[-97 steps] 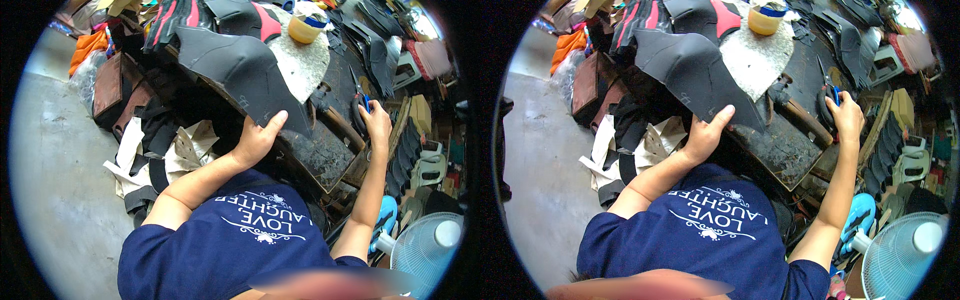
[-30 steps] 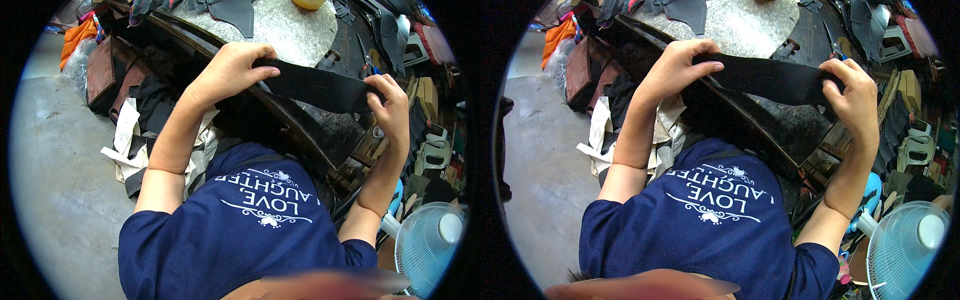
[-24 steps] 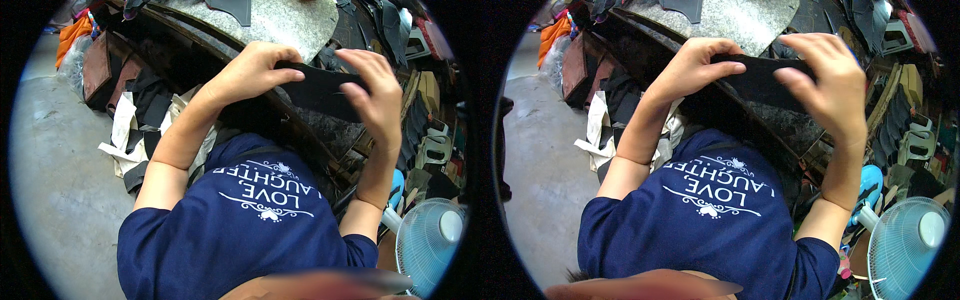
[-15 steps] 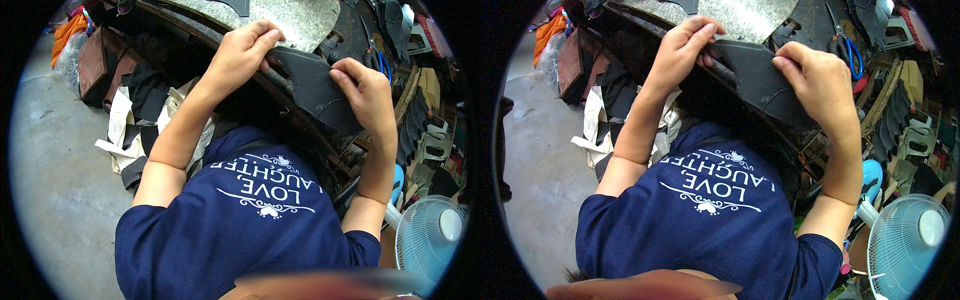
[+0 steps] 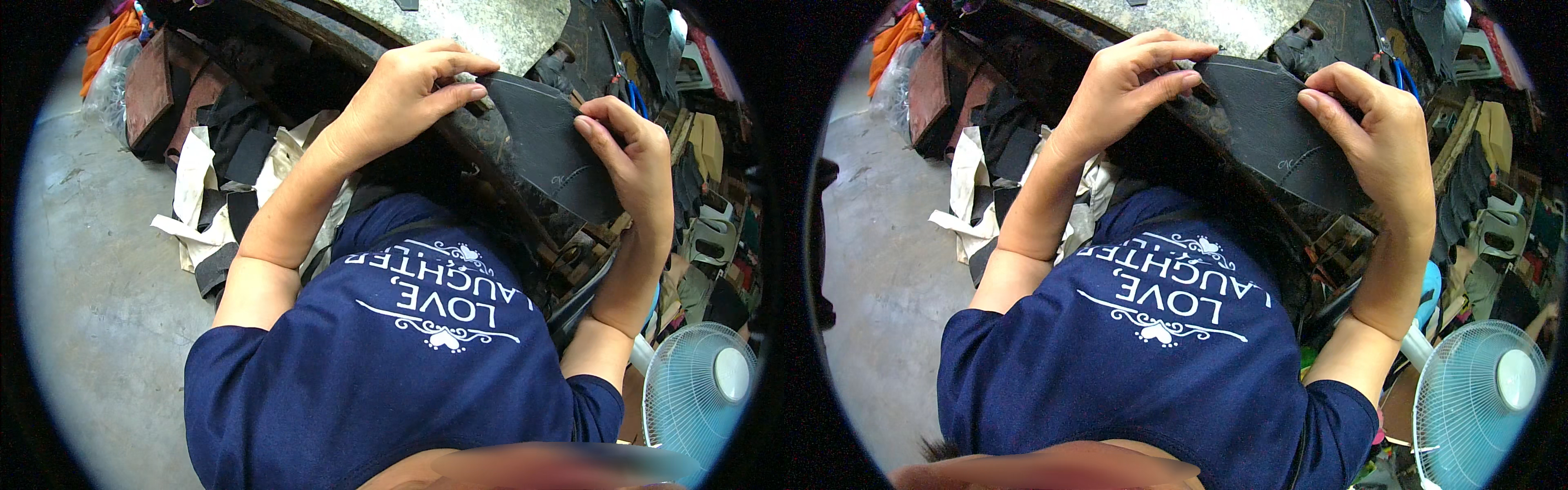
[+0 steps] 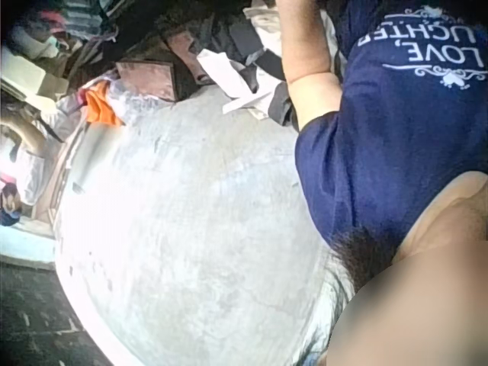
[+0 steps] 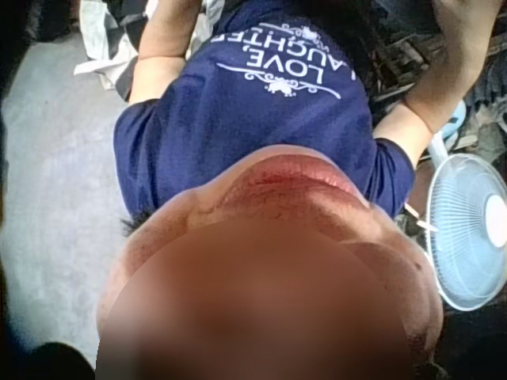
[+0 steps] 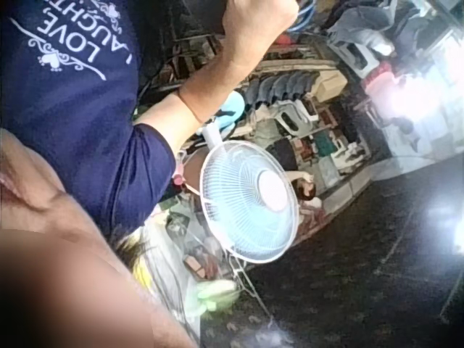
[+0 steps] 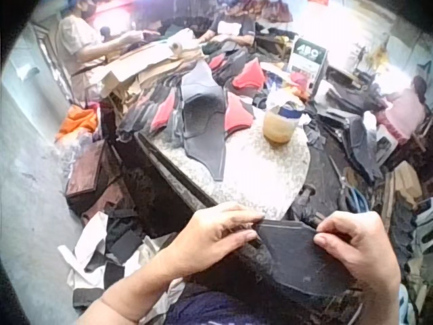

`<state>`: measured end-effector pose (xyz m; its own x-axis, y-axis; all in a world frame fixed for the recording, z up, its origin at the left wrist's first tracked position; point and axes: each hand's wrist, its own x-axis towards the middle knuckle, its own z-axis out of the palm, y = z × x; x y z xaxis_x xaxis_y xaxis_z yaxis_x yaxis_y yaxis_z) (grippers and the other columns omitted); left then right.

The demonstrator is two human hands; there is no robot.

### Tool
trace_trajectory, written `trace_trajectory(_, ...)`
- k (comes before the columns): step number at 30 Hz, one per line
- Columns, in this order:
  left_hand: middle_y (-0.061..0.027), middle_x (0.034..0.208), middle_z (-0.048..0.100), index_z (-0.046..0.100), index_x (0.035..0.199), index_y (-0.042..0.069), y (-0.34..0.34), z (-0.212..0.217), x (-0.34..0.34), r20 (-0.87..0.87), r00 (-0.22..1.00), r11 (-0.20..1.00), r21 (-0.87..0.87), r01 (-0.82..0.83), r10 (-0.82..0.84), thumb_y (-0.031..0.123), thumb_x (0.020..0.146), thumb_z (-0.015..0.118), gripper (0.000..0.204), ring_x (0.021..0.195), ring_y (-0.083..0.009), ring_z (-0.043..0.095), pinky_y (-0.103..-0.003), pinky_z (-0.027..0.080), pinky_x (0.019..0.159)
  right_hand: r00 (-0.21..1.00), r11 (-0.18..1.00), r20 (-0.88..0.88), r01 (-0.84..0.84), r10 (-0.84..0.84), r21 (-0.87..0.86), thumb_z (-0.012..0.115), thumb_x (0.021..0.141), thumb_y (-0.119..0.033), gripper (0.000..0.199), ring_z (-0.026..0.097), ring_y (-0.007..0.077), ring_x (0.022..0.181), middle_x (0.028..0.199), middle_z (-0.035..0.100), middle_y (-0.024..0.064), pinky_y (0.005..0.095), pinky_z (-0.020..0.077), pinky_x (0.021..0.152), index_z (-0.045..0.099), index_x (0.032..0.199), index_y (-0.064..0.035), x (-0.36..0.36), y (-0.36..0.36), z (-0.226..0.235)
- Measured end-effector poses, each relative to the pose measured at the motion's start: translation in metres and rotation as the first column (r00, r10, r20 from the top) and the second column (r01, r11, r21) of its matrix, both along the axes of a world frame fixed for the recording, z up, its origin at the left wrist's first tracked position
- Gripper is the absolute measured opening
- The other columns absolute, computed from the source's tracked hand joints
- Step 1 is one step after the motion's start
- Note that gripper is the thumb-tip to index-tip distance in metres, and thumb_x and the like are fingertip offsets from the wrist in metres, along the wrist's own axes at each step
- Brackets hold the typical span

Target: The person repeatedly trims the edges of black leather pieces using shears. They pick up each piece, align the edges, cut along the perimeter, and place the trimmed piece back on the workbench. The process is repeated for several pieces throughout the clip.

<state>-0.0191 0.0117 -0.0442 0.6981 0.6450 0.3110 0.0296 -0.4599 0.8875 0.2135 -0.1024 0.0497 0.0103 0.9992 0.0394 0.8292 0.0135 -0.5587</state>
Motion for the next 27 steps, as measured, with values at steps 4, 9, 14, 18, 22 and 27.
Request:
trace_trajectory(4, -0.007, 0.096, 0.068, 0.07, 0.107, -0.001, 0.0, -0.001, 0.001, 0.018, 0.999, 0.998, 0.052, 0.029, -0.03, 0.005, 0.086, 0.07, 0.022, 0.086, -0.0124, 0.065, -0.023, 0.051, 0.078, 1.0, 1.0, -0.021, -0.023, 0.023, 0.009, 0.07, 0.086, -0.014, 0.015, 0.057, 0.0105, 0.062, 0.068, 0.06, 0.007, 0.0252, 0.0463, 0.06, 0.066, 0.09, 0.0003, 0.001, -0.002, 0.001)
trace_trajectory(9, -0.0081, 0.093, 0.069, 0.071, 0.103, -0.001, -0.001, -0.001, -0.001, 0.046, 0.998, 0.999, -0.017, 0.047, -0.046, 0.008, 0.085, 0.071, 0.02, 0.084, -0.0138, 0.066, -0.024, 0.052, 0.075, 0.999, 0.999, -0.001, -0.033, 0.033, -0.007, 0.071, 0.086, -0.014, 0.015, 0.057, 0.0107, 0.061, 0.068, 0.06, 0.0068, 0.0254, 0.0462, 0.06, 0.066, 0.089, 0.0002, -0.001, -0.003, 0.002)
trace_trajectory(14, -0.0118, 0.089, 0.072, 0.072, 0.099, 0.001, 0.0, 0.002, -0.005, -0.014, 1.0, 0.999, 0.054, -0.009, 0.01, 0.014, 0.083, 0.074, 0.02, 0.079, -0.0183, 0.07, -0.028, 0.055, 0.07, 0.999, 0.999, -0.018, -0.037, 0.037, 0.002, 0.071, 0.085, -0.014, 0.016, 0.058, 0.0116, 0.062, 0.068, 0.061, 0.0072, 0.0253, 0.0462, 0.06, 0.066, 0.089, 0.0003, -0.003, -0.004, 0.002)
trace_trajectory(18, -0.0093, 0.085, 0.071, 0.073, 0.096, 0.001, 0.0, 0.005, -0.007, -0.041, 0.999, 1.0, 0.026, 0.007, -0.006, 0.012, 0.083, 0.074, 0.018, 0.076, -0.0153, 0.068, -0.026, 0.053, 0.069, 0.999, 0.999, -0.018, -0.044, 0.044, -0.001, 0.071, 0.085, -0.014, 0.016, 0.059, 0.0121, 0.063, 0.07, 0.062, 0.0076, 0.0254, 0.0464, 0.061, 0.066, 0.089, 0.0004, -0.005, -0.005, 0.003)
trace_trajectory(22, -0.0047, 0.081, 0.068, 0.072, 0.094, -0.001, 0.002, 0.007, -0.009, -0.073, 0.997, 0.998, 0.043, 0.037, -0.034, 0.008, 0.082, 0.074, 0.015, 0.074, -0.0092, 0.063, -0.022, 0.049, 0.068, 0.998, 0.999, -0.035, -0.047, 0.047, -0.003, 0.072, 0.084, -0.014, 0.016, 0.061, 0.0146, 0.063, 0.071, 0.063, 0.0088, 0.0264, 0.0469, 0.061, 0.066, 0.089, -0.0002, -0.007, -0.006, 0.005)
trace_trajectory(27, -0.0058, 0.078, 0.066, 0.07, 0.089, -0.001, 0.004, 0.009, -0.01, -0.112, 0.99, 0.977, 0.186, 0.109, -0.089, 0.007, 0.082, 0.073, 0.012, 0.071, -0.0124, 0.062, -0.024, 0.048, 0.065, 0.996, 0.996, 0.03, -0.084, 0.084, 0.009, 0.072, 0.084, -0.015, 0.016, 0.064, 0.0208, 0.065, 0.073, 0.065, 0.0113, 0.028, 0.048, 0.063, 0.067, 0.09, -0.0011, -0.008, -0.008, 0.004)
